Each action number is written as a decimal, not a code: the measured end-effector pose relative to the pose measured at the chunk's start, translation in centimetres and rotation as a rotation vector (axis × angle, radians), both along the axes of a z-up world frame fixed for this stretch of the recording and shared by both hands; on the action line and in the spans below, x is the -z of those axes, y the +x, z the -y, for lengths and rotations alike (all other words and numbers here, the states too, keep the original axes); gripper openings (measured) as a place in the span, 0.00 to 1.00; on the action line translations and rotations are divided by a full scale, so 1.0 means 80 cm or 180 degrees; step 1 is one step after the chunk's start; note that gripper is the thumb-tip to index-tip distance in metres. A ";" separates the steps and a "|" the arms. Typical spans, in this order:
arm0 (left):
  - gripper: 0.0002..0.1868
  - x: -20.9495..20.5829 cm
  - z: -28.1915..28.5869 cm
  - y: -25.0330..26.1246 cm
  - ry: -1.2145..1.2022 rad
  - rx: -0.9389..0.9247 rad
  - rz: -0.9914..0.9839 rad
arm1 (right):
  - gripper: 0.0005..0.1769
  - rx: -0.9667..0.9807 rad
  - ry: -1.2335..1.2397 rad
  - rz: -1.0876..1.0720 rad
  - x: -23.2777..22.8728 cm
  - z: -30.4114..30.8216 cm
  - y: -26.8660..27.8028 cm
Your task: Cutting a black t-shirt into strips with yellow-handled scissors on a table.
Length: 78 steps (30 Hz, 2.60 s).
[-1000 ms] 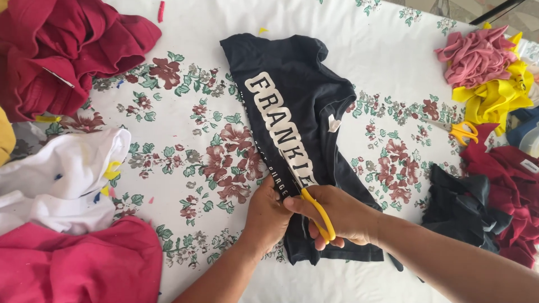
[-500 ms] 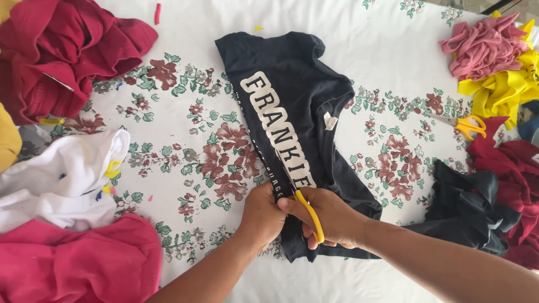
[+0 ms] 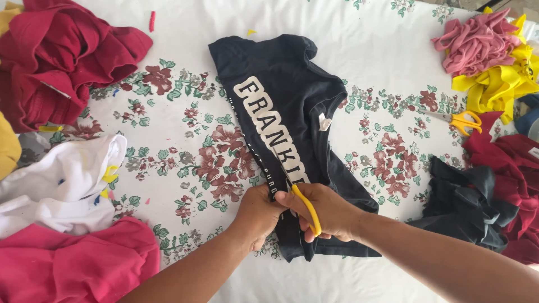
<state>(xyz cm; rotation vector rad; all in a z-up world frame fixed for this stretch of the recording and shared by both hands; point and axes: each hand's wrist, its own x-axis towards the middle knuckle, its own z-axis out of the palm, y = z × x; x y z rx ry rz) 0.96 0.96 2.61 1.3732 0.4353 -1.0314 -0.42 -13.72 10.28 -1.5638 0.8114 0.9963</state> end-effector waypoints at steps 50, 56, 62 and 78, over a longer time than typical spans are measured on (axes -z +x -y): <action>0.14 0.013 -0.057 0.095 0.1130 0.1640 0.6201 | 0.25 -0.0312 -0.0007 0.0483 0.025 0.005 0.023; 0.16 0.068 -0.051 0.090 0.0942 0.1478 0.6708 | 0.22 -0.0247 -0.0001 0.0483 0.028 0.001 0.025; 0.12 0.069 -0.054 0.083 0.1126 0.1380 0.6724 | 0.21 -0.0100 -0.0167 0.0365 0.019 -0.019 0.039; 0.09 0.079 -0.055 0.079 0.0929 0.1408 0.6693 | 0.20 -0.0044 -0.0621 0.0709 0.063 -0.017 0.027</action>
